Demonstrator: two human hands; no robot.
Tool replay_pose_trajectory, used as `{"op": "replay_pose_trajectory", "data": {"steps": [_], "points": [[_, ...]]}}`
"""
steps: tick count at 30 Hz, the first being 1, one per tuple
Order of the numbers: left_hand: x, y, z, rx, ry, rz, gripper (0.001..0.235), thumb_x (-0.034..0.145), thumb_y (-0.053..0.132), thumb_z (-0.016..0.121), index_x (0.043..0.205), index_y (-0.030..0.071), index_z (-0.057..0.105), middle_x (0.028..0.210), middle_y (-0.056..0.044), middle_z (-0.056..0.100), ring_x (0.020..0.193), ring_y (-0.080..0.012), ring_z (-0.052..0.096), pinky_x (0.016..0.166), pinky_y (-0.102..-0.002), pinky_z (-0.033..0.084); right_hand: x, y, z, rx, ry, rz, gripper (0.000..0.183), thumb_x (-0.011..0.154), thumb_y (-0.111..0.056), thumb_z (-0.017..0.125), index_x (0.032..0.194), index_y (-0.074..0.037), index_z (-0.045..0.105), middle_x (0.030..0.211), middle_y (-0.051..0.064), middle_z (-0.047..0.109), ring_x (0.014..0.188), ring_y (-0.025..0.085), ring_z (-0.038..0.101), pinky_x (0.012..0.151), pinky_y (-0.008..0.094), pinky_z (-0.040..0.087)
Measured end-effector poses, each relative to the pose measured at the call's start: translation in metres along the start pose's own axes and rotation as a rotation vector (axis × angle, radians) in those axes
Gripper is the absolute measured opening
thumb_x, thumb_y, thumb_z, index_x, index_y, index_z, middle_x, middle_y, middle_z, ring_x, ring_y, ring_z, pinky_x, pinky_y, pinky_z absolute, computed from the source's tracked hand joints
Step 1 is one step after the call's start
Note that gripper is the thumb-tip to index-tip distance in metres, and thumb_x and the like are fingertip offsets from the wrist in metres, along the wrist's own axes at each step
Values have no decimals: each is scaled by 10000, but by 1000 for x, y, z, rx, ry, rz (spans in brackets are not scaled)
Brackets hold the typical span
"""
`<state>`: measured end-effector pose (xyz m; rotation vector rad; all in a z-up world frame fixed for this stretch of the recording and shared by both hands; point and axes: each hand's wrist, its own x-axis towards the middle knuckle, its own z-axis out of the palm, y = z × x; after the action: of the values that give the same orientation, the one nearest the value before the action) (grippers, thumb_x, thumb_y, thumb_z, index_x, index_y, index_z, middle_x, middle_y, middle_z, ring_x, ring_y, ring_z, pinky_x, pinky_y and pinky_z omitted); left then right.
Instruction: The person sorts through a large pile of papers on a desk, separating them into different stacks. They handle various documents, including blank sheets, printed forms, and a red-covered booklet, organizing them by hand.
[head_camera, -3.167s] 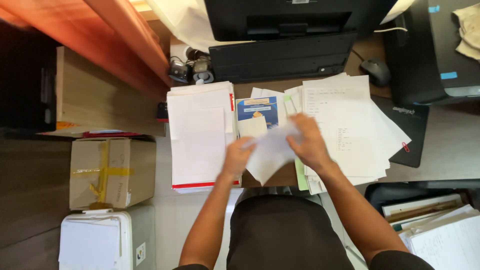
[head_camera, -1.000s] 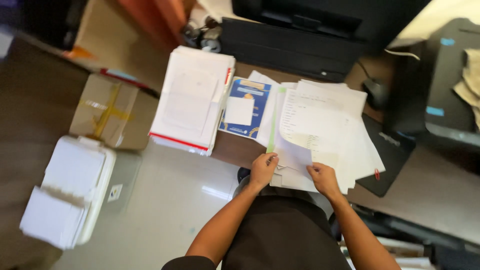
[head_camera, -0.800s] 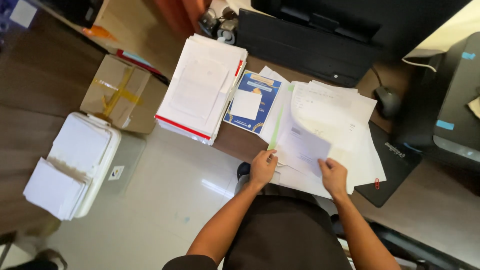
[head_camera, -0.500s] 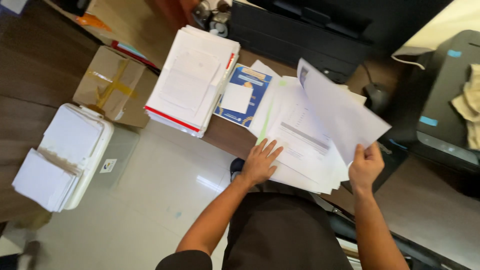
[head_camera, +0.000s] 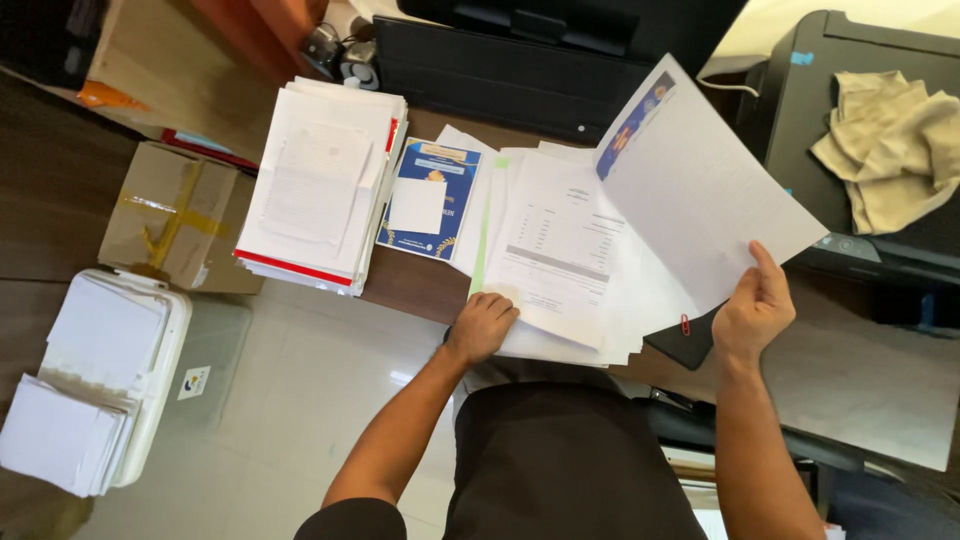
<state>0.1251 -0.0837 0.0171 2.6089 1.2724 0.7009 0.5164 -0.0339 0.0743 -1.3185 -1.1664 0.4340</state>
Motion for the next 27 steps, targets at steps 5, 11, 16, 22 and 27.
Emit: {"op": "replay_pose_trajectory", "data": {"steps": [5, 11, 16, 22, 27], "points": [[19, 9, -17, -56, 149, 16, 139, 842, 53, 627, 971, 38, 678, 963, -82, 670, 929, -264, 649, 850, -402, 508, 1, -20, -1, -24, 14, -62, 304, 1093, 129, 499, 1312, 60, 699, 1107, 47, 654, 907, 73, 554, 811, 202, 447], [27, 18, -21, -125, 197, 17, 67, 864, 54, 701, 925, 36, 681, 912, -88, 672, 875, -262, 651, 801, -395, 517, 1, -35, 1, -140, -12, -192, 361, 1056, 162, 498, 1300, 39, 732, 989, 66, 627, 837, 107, 546, 740, 228, 432], [16, 12, -8, -183, 181, -14, 60, 862, 60, 741, 895, 32, 699, 902, -76, 675, 874, -254, 653, 796, -386, 520, 1, -46, 7, -235, -28, -360, 402, 1020, 195, 491, 1280, 25, 747, 953, 97, 662, 784, 136, 580, 670, 260, 450], [20, 14, -26, -282, 154, -85, 65, 767, 77, 771, 818, 68, 731, 980, -80, 700, 955, -284, 649, 844, -418, 482, 1, -102, 33, -355, -142, -526, 362, 941, 184, 559, 1169, 16, 785, 947, 138, 687, 857, 254, 639, 742, 345, 514], [22, 7, -39, -167, 229, 37, 112, 800, 38, 724, 902, 79, 745, 955, -40, 693, 972, -248, 650, 916, -430, 480, -52, -87, 86, -480, -751, -468, 315, 830, 49, 659, 1108, -50, 771, 1191, 136, 748, 1158, 313, 692, 1006, 419, 550]]}}
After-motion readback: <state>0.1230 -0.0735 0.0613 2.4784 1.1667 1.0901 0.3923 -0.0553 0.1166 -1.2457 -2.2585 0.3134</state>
